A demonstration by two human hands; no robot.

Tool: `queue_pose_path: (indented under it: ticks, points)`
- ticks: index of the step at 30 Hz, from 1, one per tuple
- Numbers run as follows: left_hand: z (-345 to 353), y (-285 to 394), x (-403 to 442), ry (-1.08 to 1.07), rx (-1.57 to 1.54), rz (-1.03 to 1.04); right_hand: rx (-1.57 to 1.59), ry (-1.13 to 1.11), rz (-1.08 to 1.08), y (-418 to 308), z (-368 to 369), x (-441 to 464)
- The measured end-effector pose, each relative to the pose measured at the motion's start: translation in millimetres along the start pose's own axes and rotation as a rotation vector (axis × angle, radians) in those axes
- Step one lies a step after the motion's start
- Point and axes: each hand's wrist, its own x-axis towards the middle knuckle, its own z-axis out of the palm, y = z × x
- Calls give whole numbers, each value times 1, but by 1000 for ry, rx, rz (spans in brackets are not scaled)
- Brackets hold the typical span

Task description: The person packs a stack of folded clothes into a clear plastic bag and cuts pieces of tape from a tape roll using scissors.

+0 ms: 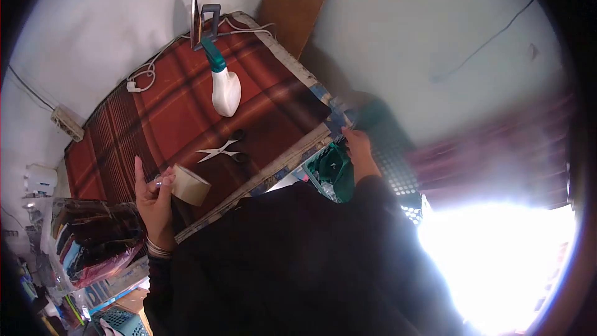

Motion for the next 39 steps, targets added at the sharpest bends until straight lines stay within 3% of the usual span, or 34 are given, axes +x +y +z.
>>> queue_pose_path:
  ticks: [2, 4, 6, 8, 10, 12, 15, 18, 20, 21, 24, 26, 28, 30, 31, 33, 37, 39]
  points:
    - [2, 4, -1, -20, -45, 17, -486, 334, -463, -4, -6, -1]
    - [3, 10, 1, -17, -85, 43, -433, 267, -536, -31, -2, -28]
    - [1, 21, 3, -90, 108, 113, -386, 164, -603, -63, 17, -75]
    - [3, 37, 5, -88, 309, 302, -281, -332, -710, -88, 54, -115]
    - [-2, 53, 13, -187, 591, 664, -226, -754, -825, -107, 97, -185]
    - [-3, 63, 12, -197, 518, 630, -266, -1065, -973, -113, 137, -234]
    - [-4, 84, 6, -130, 298, 693, -177, -1457, -909, -106, 185, -281]
    - [-26, 93, 7, -80, 478, 911, -166, -1491, -1035, -101, 211, -309]
    - [-43, 92, 7, -65, 474, 933, -45, -1500, -829, -96, 220, -330]
    - [-50, 89, 3, -53, 457, 934, -61, -1505, -826, -93, 227, -335]
    - [-72, 84, -4, -32, 502, 927, -17, -1531, -912, -78, 239, -350]
    - [-85, 90, -10, -4, 574, 928, 8, -1435, -1078, -76, 244, -367]
    - [-98, 96, -16, 20, 652, 928, 24, -1364, -1092, -68, 247, -380]
    - [-110, 99, -22, 49, 419, 627, 17, -1245, -1159, -64, 253, -388]
    - [-116, 99, -24, 54, 421, 629, 17, -1249, -1162, -62, 255, -394]
    - [-125, 94, -26, -125, 133, 393, 46, -1287, -1049, -58, 257, -405]
    - [-135, 80, -28, -213, 119, 441, -36, -1322, -977, -43, 260, -423]
    - [-134, 79, -33, -201, -62, 368, -141, -1279, -1020, -38, 261, -431]
